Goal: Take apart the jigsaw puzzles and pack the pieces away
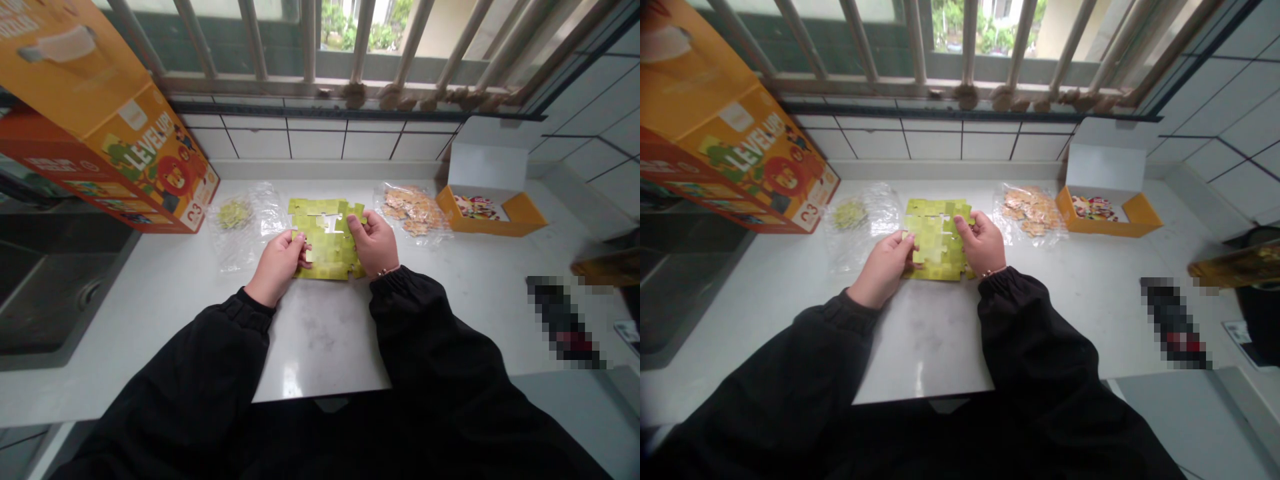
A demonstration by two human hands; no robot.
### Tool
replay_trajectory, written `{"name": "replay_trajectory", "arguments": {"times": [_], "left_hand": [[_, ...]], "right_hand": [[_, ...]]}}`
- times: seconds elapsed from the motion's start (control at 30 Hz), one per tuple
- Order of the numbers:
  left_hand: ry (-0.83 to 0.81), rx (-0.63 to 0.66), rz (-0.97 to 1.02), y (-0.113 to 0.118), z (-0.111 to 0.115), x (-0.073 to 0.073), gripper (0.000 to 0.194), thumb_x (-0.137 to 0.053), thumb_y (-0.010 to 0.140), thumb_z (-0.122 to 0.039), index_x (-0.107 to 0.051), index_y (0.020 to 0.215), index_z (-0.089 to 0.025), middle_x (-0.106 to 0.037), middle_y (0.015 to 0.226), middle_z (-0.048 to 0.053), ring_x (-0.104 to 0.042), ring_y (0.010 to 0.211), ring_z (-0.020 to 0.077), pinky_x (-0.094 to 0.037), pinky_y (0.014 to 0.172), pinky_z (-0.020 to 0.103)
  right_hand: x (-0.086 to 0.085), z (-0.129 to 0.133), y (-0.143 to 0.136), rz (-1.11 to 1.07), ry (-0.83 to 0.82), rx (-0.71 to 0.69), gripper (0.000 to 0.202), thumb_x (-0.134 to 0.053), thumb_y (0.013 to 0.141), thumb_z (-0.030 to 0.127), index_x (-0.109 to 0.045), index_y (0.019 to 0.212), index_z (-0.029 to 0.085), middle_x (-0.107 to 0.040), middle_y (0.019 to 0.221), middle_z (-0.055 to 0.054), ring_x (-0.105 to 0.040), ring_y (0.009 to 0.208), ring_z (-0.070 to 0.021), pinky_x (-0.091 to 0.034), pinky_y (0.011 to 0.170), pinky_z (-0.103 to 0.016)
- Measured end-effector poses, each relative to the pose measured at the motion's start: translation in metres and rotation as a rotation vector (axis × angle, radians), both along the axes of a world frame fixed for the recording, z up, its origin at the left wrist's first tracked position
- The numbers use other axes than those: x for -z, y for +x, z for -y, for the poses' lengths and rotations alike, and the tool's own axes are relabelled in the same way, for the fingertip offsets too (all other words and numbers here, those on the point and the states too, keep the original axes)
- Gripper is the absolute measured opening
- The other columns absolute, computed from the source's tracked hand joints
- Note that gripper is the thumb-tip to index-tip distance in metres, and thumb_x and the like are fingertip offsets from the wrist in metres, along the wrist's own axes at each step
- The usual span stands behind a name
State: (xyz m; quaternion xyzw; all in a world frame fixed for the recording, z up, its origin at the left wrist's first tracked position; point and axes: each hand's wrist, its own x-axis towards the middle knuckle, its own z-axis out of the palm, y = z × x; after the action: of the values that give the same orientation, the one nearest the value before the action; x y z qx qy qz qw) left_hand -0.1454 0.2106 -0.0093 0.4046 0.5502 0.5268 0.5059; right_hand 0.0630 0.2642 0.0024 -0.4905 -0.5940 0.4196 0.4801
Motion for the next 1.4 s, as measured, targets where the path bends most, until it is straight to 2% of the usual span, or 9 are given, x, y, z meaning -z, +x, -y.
{"name": "replay_trajectory", "arguments": {"times": [0.1,0.2,0.37,0.57,0.7,0.8,1.0,1.13,1.4], "left_hand": [[-0.038,0.122,0.066,0.004,0.003,-0.003,0.041,-0.076,0.096,-0.060,-0.066,0.095,-0.020,-0.076,0.081,0.005,-0.072,0.064,0.0162,-0.061,0.061,0.028],[-0.060,0.209,0.136,0.008,0.007,-0.007,0.050,-0.068,0.099,-0.068,-0.068,0.106,-0.018,-0.080,0.086,0.010,-0.074,0.068,0.0191,-0.064,0.066,0.032],[-0.039,0.272,-0.045,0.008,0.011,-0.012,0.054,-0.079,0.091,-0.071,-0.066,0.095,-0.018,-0.080,0.083,0.007,-0.069,0.063,0.0139,-0.058,0.062,0.024],[-0.049,0.196,-0.100,0.005,0.009,-0.009,0.050,-0.077,0.094,-0.067,-0.066,0.094,-0.018,-0.080,0.081,0.008,-0.067,0.059,0.0130,-0.055,0.058,0.024],[-0.044,0.171,-0.088,0.005,0.008,-0.007,0.050,-0.078,0.094,-0.066,-0.068,0.097,-0.017,-0.082,0.088,0.010,-0.068,0.060,0.0131,-0.056,0.059,0.025],[-0.018,0.186,-0.075,0.005,0.009,-0.009,0.051,-0.079,0.093,-0.067,-0.068,0.100,-0.018,-0.082,0.090,0.009,-0.069,0.063,0.0139,-0.057,0.060,0.025],[0.104,0.224,-0.116,0.005,0.014,-0.019,0.050,-0.077,0.095,-0.067,-0.070,0.102,-0.018,-0.080,0.087,0.006,-0.071,0.068,0.0143,-0.058,0.065,0.024],[0.142,0.232,-0.048,0.006,0.014,-0.021,0.048,-0.077,0.097,-0.064,-0.070,0.108,-0.017,-0.081,0.099,0.007,-0.072,0.070,0.0130,-0.062,0.070,0.025],[-0.122,0.088,0.149,0.007,0.000,-0.004,0.021,-0.064,0.109,-0.039,-0.061,0.107,-0.018,-0.080,0.086,0.007,-0.074,0.063,0.0123,-0.065,0.065,0.024]], "right_hand": [[0.002,-0.005,0.002,-0.033,-0.023,0.070,0.054,-0.063,0.094,0.082,-0.059,0.099,0.028,-0.052,0.067,0.005,-0.046,0.055,-0.0145,-0.041,0.052,-0.029],[0.005,-0.007,0.004,0.087,0.020,0.133,0.050,-0.068,0.094,0.076,-0.061,0.096,0.027,-0.051,0.063,0.006,-0.047,0.056,-0.0144,-0.038,0.054,-0.029],[0.010,-0.006,0.001,0.156,0.108,0.066,0.046,-0.070,0.096,0.071,-0.066,0.103,0.026,-0.053,0.062,0.008,-0.049,0.055,-0.0136,-0.036,0.056,-0.028],[0.014,-0.006,-0.003,-0.037,0.132,-0.023,0.048,-0.077,0.091,0.071,-0.065,0.107,0.027,-0.068,0.085,0.003,-0.061,0.063,-0.0139,-0.050,0.062,-0.029],[0.011,-0.002,-0.004,-0.037,0.184,-0.035,0.042,-0.078,0.093,0.066,-0.067,0.104,0.027,-0.065,0.074,0.004,-0.062,0.063,-0.0158,-0.050,0.062,-0.031],[0.008,-0.001,-0.004,-0.015,0.200,0.004,0.037,-0.077,0.094,0.062,-0.069,0.103,0.026,-0.068,0.078,0.003,-0.060,0.062,-0.0145,-0.049,0.060,-0.030],[0.015,-0.012,0.000,0.049,0.014,-0.030,0.037,-0.079,0.088,0.058,-0.071,0.097,0.024,-0.075,0.083,0.000,-0.067,0.068,-0.0160,-0.054,0.063,-0.029],[0.019,-0.015,0.001,0.052,-0.038,-0.050,0.033,-0.079,0.087,0.054,-0.073,0.096,0.023,-0.075,0.083,-0.001,-0.068,0.067,-0.0161,-0.059,0.063,-0.031],[0.010,-0.012,0.000,-0.161,0.107,0.167,0.038,-0.078,0.090,0.060,-0.069,0.102,0.024,-0.074,0.094,-0.003,-0.072,0.076,-0.0166,-0.067,0.068,-0.033]]}}
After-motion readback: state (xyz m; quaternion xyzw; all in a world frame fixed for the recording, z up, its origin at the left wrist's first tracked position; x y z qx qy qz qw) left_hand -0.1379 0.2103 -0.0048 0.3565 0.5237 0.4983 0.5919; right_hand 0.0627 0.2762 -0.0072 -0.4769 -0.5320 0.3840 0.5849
